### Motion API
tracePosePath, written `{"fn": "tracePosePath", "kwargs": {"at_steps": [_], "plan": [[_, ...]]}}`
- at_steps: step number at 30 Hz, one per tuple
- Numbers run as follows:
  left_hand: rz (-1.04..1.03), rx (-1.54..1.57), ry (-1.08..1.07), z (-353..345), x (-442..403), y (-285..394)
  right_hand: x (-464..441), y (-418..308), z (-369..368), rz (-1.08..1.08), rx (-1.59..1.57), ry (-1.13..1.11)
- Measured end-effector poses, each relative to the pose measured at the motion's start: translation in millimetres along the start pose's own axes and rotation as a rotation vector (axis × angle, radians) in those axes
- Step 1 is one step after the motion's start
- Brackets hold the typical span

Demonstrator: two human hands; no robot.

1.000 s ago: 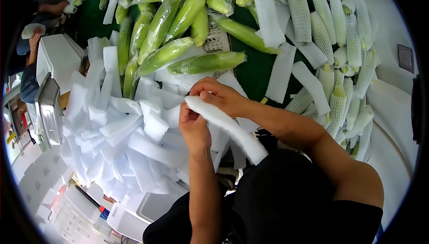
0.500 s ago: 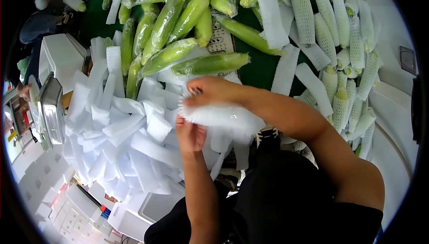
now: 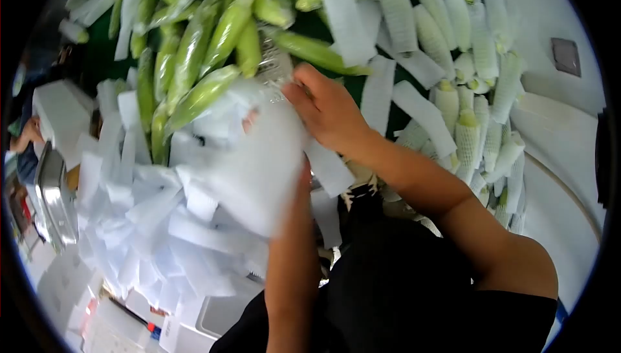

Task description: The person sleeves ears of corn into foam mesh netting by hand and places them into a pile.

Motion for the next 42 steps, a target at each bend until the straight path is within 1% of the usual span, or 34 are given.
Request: {"fn": "tracePosePath", "kwargs": {"at_steps": [1, 3, 4, 7, 8, 10, 11, 12, 13, 14, 15, 16, 17, 19, 20, 21, 22, 24, 25, 26, 27, 28, 29, 31, 32, 33, 34, 35, 36, 37, 38, 39, 41, 42], "plan": [[-0.008, -0.007, 0.015, -26, 14, -5, 9, 2, 16, -0.029, -0.053, 0.037], [-0.012, -0.032, 0.061, -62, 42, -11, 25, 29, 27, -0.270, -0.353, 0.145], [0.000, 0.014, 0.076, -67, 37, -19, 25, 63, 21, -0.235, -0.404, 0.203], [0.012, -0.082, -0.099, -11, -9, -64, 6, 141, 2, -0.176, -0.417, 0.251], [0.233, 0.399, -0.062, 5, -23, -81, 5, 157, -2, -0.187, -0.268, 0.261], [0.394, 0.312, -0.003, 65, -54, -133, 2, 161, 6, -0.273, -0.061, 0.219], [0.203, 0.236, -0.131, 43, -50, -129, 0, 162, 10, -0.250, -0.076, 0.191], [-0.220, -0.404, -0.235, 27, -31, -121, 2, 164, 12, -0.234, -0.093, 0.168], [-0.420, -0.927, -0.356, -1, -19, -98, 9, 167, 12, -0.229, -0.110, 0.151], [-0.712, -1.404, -0.399, -29, -7, -73, 19, 169, 9, -0.196, -0.034, 0.122], [-0.767, -1.515, -0.481, -41, -4, -60, 29, 164, 9, -0.192, -0.090, 0.114], [-0.671, -1.483, -0.553, -57, 6, -43, 40, 159, 8, -0.189, -0.146, 0.106], [-0.527, -1.410, -0.510, -67, 15, -33, 56, 140, 12, -0.235, -0.343, 0.123], [-0.276, -1.245, -0.404, -88, 31, -24, 86, 112, 25, -0.527, -1.206, 0.004], [-0.511, -1.357, -0.629, -99, 34, -17, 100, 120, 24, -0.450, -1.258, 0.044], [-0.388, -1.448, -0.701, -112, 39, -14, 102, 109, 47, -0.407, -1.243, -0.074], [-0.453, -1.368, -0.748, -115, 39, -23, 102, 117, 60, -0.335, -1.233, 0.011], [-0.473, -1.096, -0.836, -141, 45, -33, 83, 111, 107, -0.032, -1.344, 0.164], [-0.609, -1.000, -0.926, -160, 47, -29, 74, 109, 130, 0.129, -1.403, 0.224], [-0.663, -0.982, -0.933, -165, 45, -24, 48, 76, 156, 0.151, -1.159, 0.473], [-0.716, -0.965, -0.950, -164, 42, -18, 27, 84, 183, 0.380, -1.890, 0.352], [-0.752, -1.097, -0.797, -136, 29, -18, 10, 80, 187, 0.224, -1.566, 0.674], [-0.787, -1.223, -0.650, -98, 12, -16, 12, 87, 174, 0.103, -1.333, 0.556], [-0.624, -1.698, -0.089, -44, 4, 17, 1, 116, 130, -0.079, -0.867, 0.333], [-0.484, -1.882, -0.148, -9, 3, 33, 7, 102, 93, -0.155, -0.705, 0.140], [-0.154, -1.999, -0.334, 21, 1, 45, 15, 100, 58, -0.111, -0.431, -0.120], [-0.023, -1.946, -0.551, 54, 2, 51, 25, 91, 35, -0.123, -0.397, -0.393], [0.087, -1.911, -0.609, 51, 10, 55, 22, 76, 25, -0.119, -0.205, -0.659], [0.182, -1.873, -0.658, 39, 14, 63, 25, 81, 6, -0.006, -0.002, -0.664], [0.263, -1.834, -0.702, 31, 14, 68, 24, 73, -4, 0.064, 0.004, -0.592], [0.045, -1.700, -0.849, 41, 9, 73, 22, 71, -3, 0.097, 0.001, -0.680], [-0.018, -1.428, -0.666, 41, 9, 76, 21, 67, -3, 0.126, -0.006, -0.772], [-0.141, -0.875, -0.306, 25, 13, 78, 16, 65, -9, -0.053, -0.378, -1.107], [-0.158, -0.675, -0.190, 17, 12, 73, 24, 77, -25, -0.020, -0.651, -1.039]]}}
Point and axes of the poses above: each hand's wrist, its own x-axis away from the middle knuckle, its own z-axis out of the back of the hand, y = z × x, the point moved 1 cm from there along -x, towards the middle knuckle, and after that the axes turned 8 degrees about x, right-handed, at the moved point
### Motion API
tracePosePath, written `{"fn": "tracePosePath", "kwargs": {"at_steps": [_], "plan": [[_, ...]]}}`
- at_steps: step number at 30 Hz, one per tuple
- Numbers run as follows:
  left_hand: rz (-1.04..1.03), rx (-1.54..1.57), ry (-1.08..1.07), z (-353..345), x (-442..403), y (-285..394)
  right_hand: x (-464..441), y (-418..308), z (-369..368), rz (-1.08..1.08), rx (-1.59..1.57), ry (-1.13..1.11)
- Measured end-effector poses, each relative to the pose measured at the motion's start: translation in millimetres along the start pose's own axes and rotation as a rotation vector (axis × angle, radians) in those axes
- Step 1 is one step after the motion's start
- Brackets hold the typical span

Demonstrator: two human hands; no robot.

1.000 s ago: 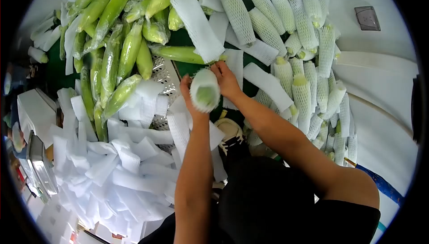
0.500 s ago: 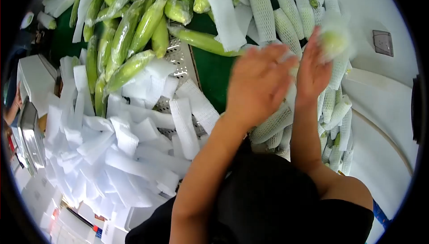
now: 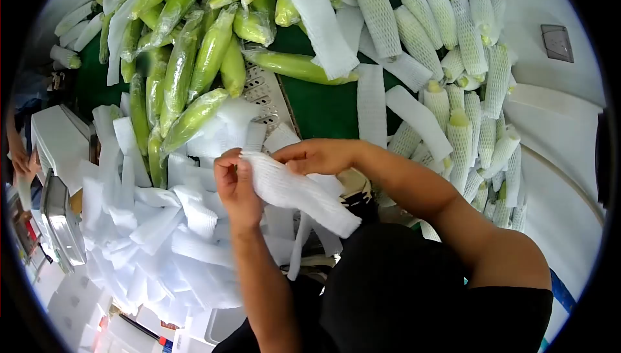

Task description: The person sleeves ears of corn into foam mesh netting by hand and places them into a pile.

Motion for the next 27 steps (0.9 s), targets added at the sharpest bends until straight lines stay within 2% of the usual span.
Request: {"fn": "tracePosePath", "kwargs": {"at_steps": [3, 4, 7, 8, 9, 11, 13, 15, 16, 17, 18, 21, 22, 25, 26, 27], "plan": [[0.170, 0.083, 0.037, -10, -5, -13, -12, -11, -17, 0.290, -0.382, 0.221], [0.212, 0.222, 0.087, -20, -9, -11, -13, -22, -20, 0.252, -0.643, 0.236], [0.264, 0.126, 0.079, -45, -18, -13, -18, -10, -13, 0.174, -0.314, 0.386], [0.238, 0.157, 0.034, -44, -25, -30, -17, -10, -9, 0.175, -0.190, 0.485], [0.194, 0.402, 0.015, -51, -22, -47, -16, -9, -2, 0.173, -0.051, 0.568], [0.093, 0.297, -0.063, -55, -31, -63, -15, -6, 16, 0.167, 0.234, 0.730], [0.013, 0.309, -0.179, -53, -57, -98, -5, -11, 37, 0.080, 0.256, 0.776], [0.086, 0.051, 0.039, -89, -93, -77, 14, -33, 55, 0.003, 0.265, 0.857], [0.241, 0.242, 0.239, -96, -116, -89, 21, -41, 58, 0.092, 0.195, 0.909], [0.323, -0.223, 0.149, -98, -137, -82, 27, -47, 62, 0.185, 0.125, 0.950], [0.311, -0.229, 0.215, -110, -146, -80, 41, -51, 68, 0.160, 0.250, 0.928], [0.215, -0.231, 0.450, -152, -156, -59, 72, -64, 63, 0.147, 0.320, 0.945], [0.360, -0.425, 0.520, -146, -167, -82, 78, -67, 60, 0.171, 0.204, 0.924], [0.325, -0.101, 0.326, -130, -160, -74, 94, -63, 56, 0.243, -0.087, 0.833], [0.298, 0.118, 0.323, -130, -149, -68, 98, -50, 60, 0.275, -0.145, 0.785], [0.116, 0.109, 0.248, -129, -135, -61, 99, -39, 61, 0.308, -0.204, 0.736]]}}
Point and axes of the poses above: each hand's wrist, its own x-axis away from the middle knuckle, its own z-axis out of the back of the hand, y = z × x, the point moved 1 cm from there along -x, towards the middle knuckle, and after that the axes turned 8 degrees about x, right-handed, at the moved point
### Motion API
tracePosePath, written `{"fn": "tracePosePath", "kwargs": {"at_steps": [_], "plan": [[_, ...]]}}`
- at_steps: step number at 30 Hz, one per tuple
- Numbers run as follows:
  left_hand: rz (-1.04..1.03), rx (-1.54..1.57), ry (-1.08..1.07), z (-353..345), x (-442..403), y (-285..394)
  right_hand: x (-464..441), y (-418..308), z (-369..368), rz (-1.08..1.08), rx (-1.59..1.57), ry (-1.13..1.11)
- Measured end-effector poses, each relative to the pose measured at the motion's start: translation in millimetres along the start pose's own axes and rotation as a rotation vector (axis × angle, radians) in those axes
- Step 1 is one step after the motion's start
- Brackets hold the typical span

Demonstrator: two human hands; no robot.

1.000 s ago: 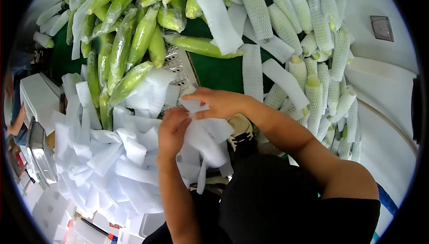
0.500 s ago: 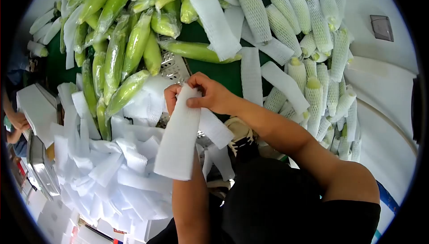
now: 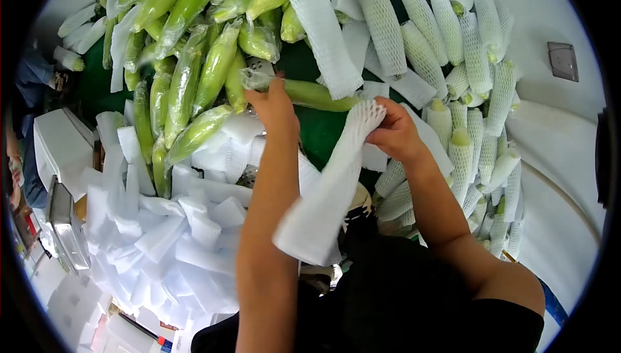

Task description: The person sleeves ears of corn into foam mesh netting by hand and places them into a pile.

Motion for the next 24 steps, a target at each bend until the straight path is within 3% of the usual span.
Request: {"fn": "tracePosePath", "kwargs": {"at_steps": [2, 4, 5, 8, 9, 10, 11, 13, 16, 18, 21, 22, 24], "plan": [[-0.349, 0.019, -0.178, 13, 30, 12, 0, 0, -14, -0.016, -0.245, -0.022], [-0.701, -0.240, -0.339, 31, 60, 37, 4, -18, -42, -0.064, -0.529, -0.064], [-0.947, -0.917, -0.373, 35, 78, 73, 7, -26, -54, -0.128, -0.641, -0.174], [-0.673, -0.871, -0.528, 58, 113, 80, -2, -49, -96, -0.313, -0.537, -0.252], [-0.393, -0.481, -0.416, 66, 118, 69, -8, -49, -107, -0.347, -0.513, -0.304], [-0.418, -0.495, -0.362, 62, 124, 74, -17, -43, -112, -0.412, -0.449, -0.367], [-0.526, -0.528, -0.387, 63, 122, 76, -21, -47, -118, -0.409, -0.410, -0.298], [-0.466, -0.536, -0.482, 69, 117, 68, -20, -55, -118, -0.382, -0.274, -0.189], [-0.650, -0.472, -0.506, 60, 143, 72, -24, -68, -106, -0.317, -0.034, -0.034], [-0.493, -0.247, -0.389, 50, 154, 58, -31, -57, -100, -0.348, 0.179, 0.138], [-0.311, 0.141, -0.232, 37, 161, 61, -19, 13, -73, -0.101, -0.412, -0.037], [-0.130, 0.456, -0.190, 29, 162, 64, -15, 5, -80, -0.136, -0.388, 0.007], [0.081, 0.709, -0.159, 37, 160, 53, -11, -19, -98, -0.213, -0.340, 0.085]]}}
Point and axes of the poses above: each hand's wrist, its own x-axis away from the middle knuckle, its own z-axis out of the back of the hand, y = z × x, the point moved 1 cm from there along -x, towards the middle knuckle, and after that the axes turned 8 degrees about x, right-handed, at the moved point
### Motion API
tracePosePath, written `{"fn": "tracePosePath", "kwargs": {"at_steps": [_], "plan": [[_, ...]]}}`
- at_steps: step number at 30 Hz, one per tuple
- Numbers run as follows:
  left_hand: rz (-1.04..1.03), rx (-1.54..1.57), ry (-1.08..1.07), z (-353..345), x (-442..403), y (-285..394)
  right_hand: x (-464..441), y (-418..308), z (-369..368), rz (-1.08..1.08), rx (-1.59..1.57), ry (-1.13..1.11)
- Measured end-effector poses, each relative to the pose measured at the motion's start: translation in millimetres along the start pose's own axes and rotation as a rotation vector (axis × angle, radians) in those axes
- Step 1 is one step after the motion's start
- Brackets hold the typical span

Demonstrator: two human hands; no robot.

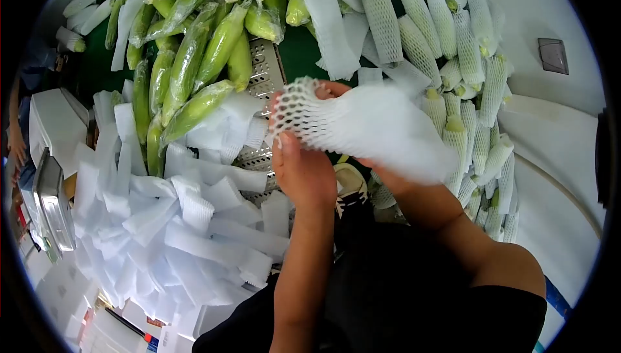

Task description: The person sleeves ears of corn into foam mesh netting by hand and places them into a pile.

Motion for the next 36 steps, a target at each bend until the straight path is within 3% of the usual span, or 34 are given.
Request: {"fn": "tracePosePath", "kwargs": {"at_steps": [1, 2, 4, 6, 12, 16, 20, 22, 23, 25, 26, 27, 29, 30, 31, 32, 33, 34, 35, 36], "plan": [[0.018, 0.002, 0.051, 14, -1, -5, 1, -14, -20, -0.084, 0.103, 0.257], [0.037, 0.005, 0.103, 29, -2, -11, -13, -5, -1, -0.047, 0.114, 0.181], [-0.074, -0.249, 0.216, 65, -7, -24, -21, -10, 6, -0.142, 0.070, 0.248], [-0.070, -0.297, 0.273, 80, -10, -31, -20, -15, 7, -0.104, 0.221, 0.191], [0.030, -0.140, 0.314, 66, 18, -27, 10, -14, -7, -0.008, 0.374, 0.268], [0.080, -0.065, 0.345, 65, 36, -25, 32, -4, -6, -0.112, 0.228, 0.323], [0.052, -0.313, 0.507, 34, 56, -27, 42, 38, 36, -0.210, 0.339, 0.387], [0.214, -0.332, 0.442, 93, 55, -45, 44, 63, 46, -0.013, 0.390, 0.422], [0.187, -0.119, 0.628, 83, 45, -50, 37, 82, 58, 0.099, 0.482, 0.441], [0.045, -0.244, 0.491, 119, 32, -69, 13, 104, 92, 0.022, 0.827, 0.435], [-0.070, -0.566, 0.162, 166, 33, -81, 2, 118, 115, -0.085, 0.984, 0.411], [-0.168, -0.927, 0.021, 145, 27, -67, 1, 133, 125, 0.170, 1.143, 0.373], [-0.551, -1.687, -0.125, 99, 15, -41, 12, 138, 134, 0.398, 1.201, 0.303], [-0.394, -1.591, -0.265, 109, 7, -38, 19, 139, 133, 0.368, 1.084, 0.250], [-0.430, -1.718, -0.516, 91, 2, -26, 21, 138, 133, 0.345, 0.967, 0.184], [-0.050, -1.293, -0.372, 105, -7, -32, 25, 126, 131, 0.279, 0.609, 0.079], [-0.023, -1.230, -0.322, 73, -4, -31, 30, 114, 128, 0.195, 0.250, 0.007], [0.009, -1.179, -0.263, 40, 1, -20, 42, 90, 102, 0.065, -0.345, -0.101], [-0.014, -1.294, -0.369, 26, -3, -19, 54, 65, 77, 0.047, -0.407, -0.074], [-0.034, -1.410, -0.474, 17, -5, -19, 57, 55, 74, 0.081, -0.228, 0.011]]}}
Point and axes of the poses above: each hand's wrist, its own x-axis away from the middle knuckle, its own z-axis out of the back of the hand, y = z × x, the point moved 1 cm from there along -x, towards the middle knuckle, and after that the axes turned 8 degrees about x, right-handed, at the moved point
